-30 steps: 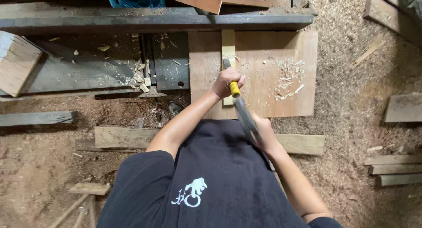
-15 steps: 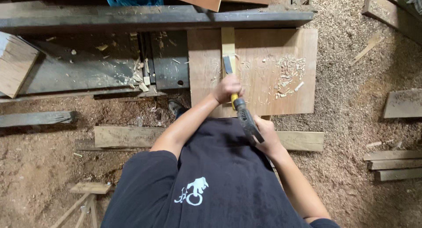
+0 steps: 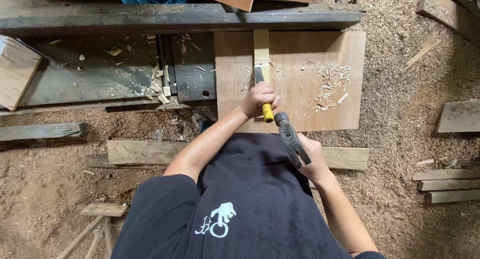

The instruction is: The person uses a chisel and hammer to carve a groove into a small wooden plank. They repeatedly strike the chisel to remove wood shavings along a marked line on the plank.

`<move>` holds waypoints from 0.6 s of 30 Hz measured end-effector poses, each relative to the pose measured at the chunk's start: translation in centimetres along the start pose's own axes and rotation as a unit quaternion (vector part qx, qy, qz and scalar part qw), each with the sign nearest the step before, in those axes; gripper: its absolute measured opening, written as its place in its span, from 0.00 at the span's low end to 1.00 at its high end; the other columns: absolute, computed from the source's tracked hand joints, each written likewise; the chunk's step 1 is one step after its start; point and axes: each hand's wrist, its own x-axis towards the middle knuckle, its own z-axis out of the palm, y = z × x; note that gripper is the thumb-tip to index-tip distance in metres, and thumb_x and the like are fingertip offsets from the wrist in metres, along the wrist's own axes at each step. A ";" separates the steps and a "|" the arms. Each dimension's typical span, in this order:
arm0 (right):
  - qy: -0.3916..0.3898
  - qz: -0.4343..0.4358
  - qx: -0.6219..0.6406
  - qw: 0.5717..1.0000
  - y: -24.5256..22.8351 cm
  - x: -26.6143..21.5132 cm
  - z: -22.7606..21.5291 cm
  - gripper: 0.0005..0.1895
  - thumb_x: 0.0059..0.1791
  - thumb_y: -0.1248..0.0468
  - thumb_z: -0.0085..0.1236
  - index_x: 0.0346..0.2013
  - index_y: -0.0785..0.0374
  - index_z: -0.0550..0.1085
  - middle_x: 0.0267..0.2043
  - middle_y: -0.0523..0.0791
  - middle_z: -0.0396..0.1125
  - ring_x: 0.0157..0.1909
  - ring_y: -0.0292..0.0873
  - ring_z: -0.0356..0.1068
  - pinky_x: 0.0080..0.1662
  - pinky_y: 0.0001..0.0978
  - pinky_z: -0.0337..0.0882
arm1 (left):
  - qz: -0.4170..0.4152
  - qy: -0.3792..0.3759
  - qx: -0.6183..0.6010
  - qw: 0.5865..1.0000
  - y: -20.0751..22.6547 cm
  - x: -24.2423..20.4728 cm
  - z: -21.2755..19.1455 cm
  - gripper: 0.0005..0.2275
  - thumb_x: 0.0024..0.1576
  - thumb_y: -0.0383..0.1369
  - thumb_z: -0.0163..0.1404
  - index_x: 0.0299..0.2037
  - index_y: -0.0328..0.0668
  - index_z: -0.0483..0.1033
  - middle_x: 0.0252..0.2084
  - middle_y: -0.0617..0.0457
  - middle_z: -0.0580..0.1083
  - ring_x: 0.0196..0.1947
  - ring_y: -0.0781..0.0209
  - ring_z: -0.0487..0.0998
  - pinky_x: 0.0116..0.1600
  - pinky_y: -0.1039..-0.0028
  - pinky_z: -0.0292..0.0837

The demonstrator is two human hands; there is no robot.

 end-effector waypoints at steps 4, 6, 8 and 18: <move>-0.008 -0.014 0.003 1.000 0.1 0.1 0.1 0.04 0.46 0.69 0.54 0.35 0.65 0.71 0.25 0.53 0.68 0.27 0.55 0.72 0.33 0.38 0.71 | -0.001 0.002 -0.009 1.000 -0.4 0.3 -0.2 0.15 0.54 0.25 0.58 0.19 0.41 0.64 0.23 0.51 0.66 0.26 0.51 0.70 0.37 0.63 0.66; -0.015 -0.029 0.015 0.999 0.0 0.0 -0.2 0.03 0.47 0.68 0.55 0.34 0.65 0.71 0.25 0.53 0.68 0.27 0.55 0.71 0.33 0.38 0.71 | -0.011 0.005 -0.006 1.000 -0.6 0.5 0.0 0.15 0.54 0.25 0.57 0.19 0.41 0.64 0.22 0.50 0.66 0.26 0.51 0.70 0.37 0.63 0.66; -0.034 -0.008 0.003 0.999 -0.3 0.0 -0.6 0.05 0.47 0.67 0.57 0.31 0.65 0.69 0.24 0.53 0.66 0.27 0.55 0.71 0.32 0.39 0.69 | -0.029 0.007 -0.005 1.000 -0.7 0.7 0.3 0.15 0.55 0.25 0.57 0.19 0.41 0.64 0.22 0.50 0.66 0.26 0.51 0.70 0.36 0.63 0.66; -0.047 -0.041 0.028 0.998 0.2 2.5 0.5 0.10 0.48 0.67 0.56 0.43 0.66 0.73 0.29 0.55 0.67 0.30 0.57 0.71 0.35 0.38 0.71 | -0.054 0.039 -0.024 0.997 -1.4 1.2 0.9 0.14 0.56 0.25 0.57 0.21 0.39 0.65 0.24 0.49 0.68 0.27 0.49 0.71 0.38 0.63 0.66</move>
